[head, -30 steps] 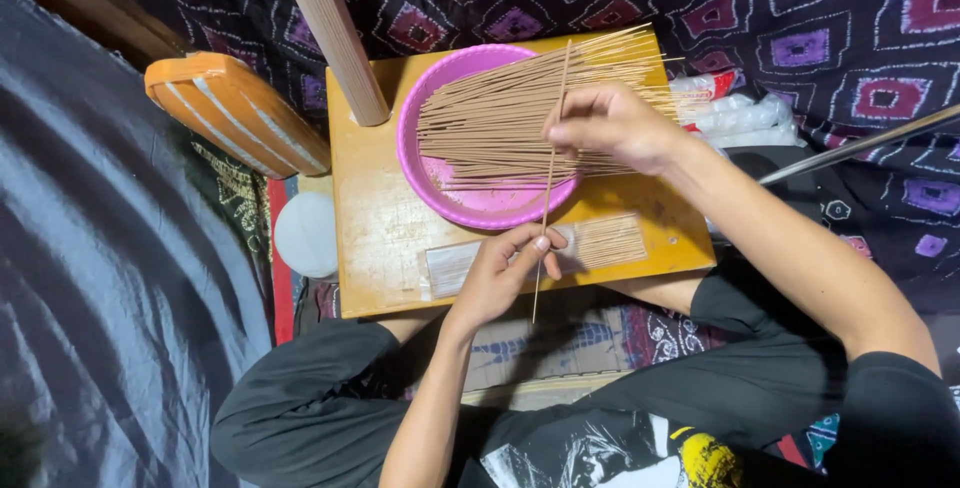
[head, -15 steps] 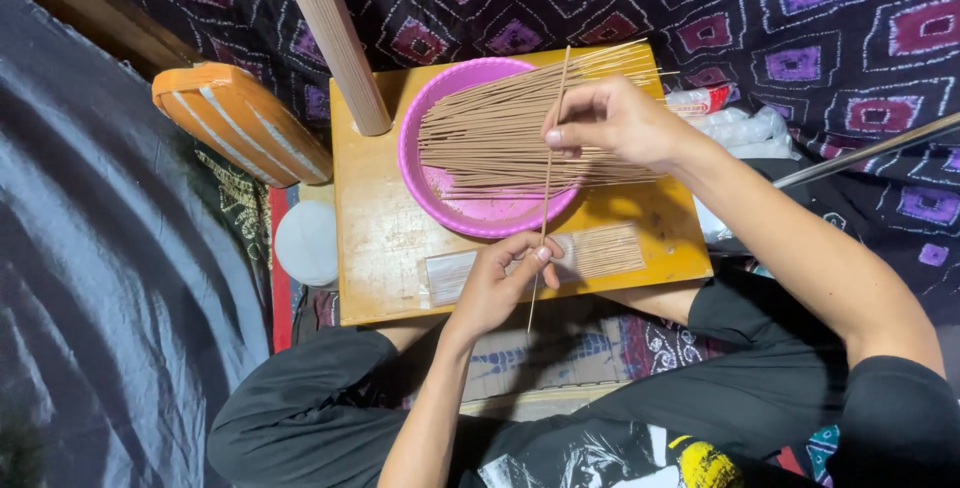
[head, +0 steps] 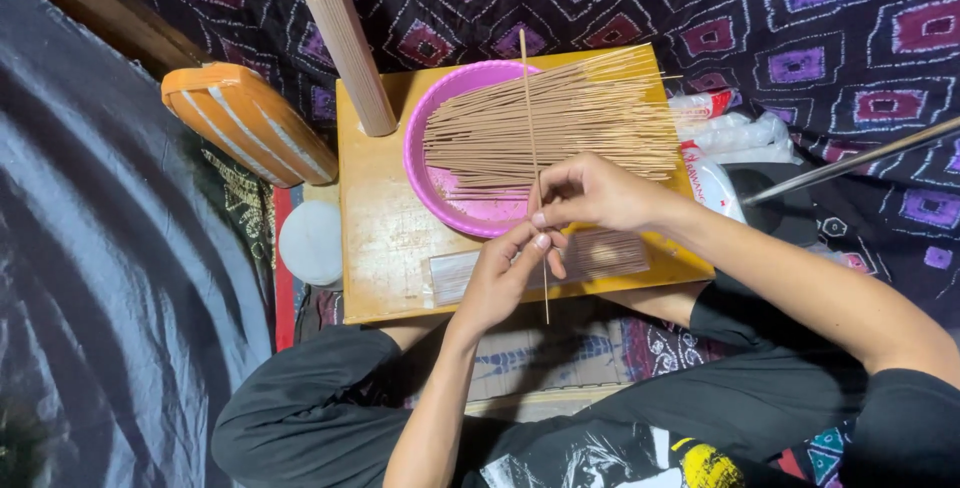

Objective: The person picks up thin wooden sticks from a pink bowl and slides them into a long, clear plastic sleeve by hand, repeating this action to fill multiple sleeves.

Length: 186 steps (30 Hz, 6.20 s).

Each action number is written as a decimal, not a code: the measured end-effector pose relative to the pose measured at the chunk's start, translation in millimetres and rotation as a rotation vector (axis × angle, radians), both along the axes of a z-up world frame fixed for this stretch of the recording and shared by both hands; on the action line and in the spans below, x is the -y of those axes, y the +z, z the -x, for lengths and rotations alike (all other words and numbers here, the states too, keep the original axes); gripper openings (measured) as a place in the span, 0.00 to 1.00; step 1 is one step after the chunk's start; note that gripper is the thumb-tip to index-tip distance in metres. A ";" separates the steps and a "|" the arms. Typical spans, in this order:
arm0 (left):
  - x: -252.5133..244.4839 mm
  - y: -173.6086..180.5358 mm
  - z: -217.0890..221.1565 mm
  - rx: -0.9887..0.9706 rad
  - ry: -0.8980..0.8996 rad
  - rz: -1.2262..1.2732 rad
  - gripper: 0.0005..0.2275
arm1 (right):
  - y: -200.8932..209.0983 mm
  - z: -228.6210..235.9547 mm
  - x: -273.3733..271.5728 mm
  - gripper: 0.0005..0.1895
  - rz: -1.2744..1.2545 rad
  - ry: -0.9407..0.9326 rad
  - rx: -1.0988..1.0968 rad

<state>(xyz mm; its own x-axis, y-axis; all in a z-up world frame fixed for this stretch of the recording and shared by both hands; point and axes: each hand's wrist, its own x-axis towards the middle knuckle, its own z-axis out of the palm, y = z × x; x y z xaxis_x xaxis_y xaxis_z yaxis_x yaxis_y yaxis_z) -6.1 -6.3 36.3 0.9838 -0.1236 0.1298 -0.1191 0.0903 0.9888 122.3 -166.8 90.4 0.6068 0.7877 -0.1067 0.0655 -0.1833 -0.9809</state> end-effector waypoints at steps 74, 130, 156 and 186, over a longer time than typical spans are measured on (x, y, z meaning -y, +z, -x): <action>-89.2 31.5 -28.5 0.279 0.166 -0.662 0.05 | -102.6 -17.9 100.5 0.10 -0.626 -0.763 -0.164; -36.7 21.7 -38.0 0.441 0.140 -0.944 0.01 | -102.9 22.0 16.5 0.10 -0.571 -0.523 -0.248; -31.0 -1.7 0.4 -0.058 0.024 -0.200 0.08 | -80.7 -39.5 14.6 0.09 -0.324 -0.298 -0.158; -1.0 -25.7 3.1 -0.121 -0.079 0.218 0.10 | -38.5 -98.1 41.3 0.14 -0.313 -0.488 0.168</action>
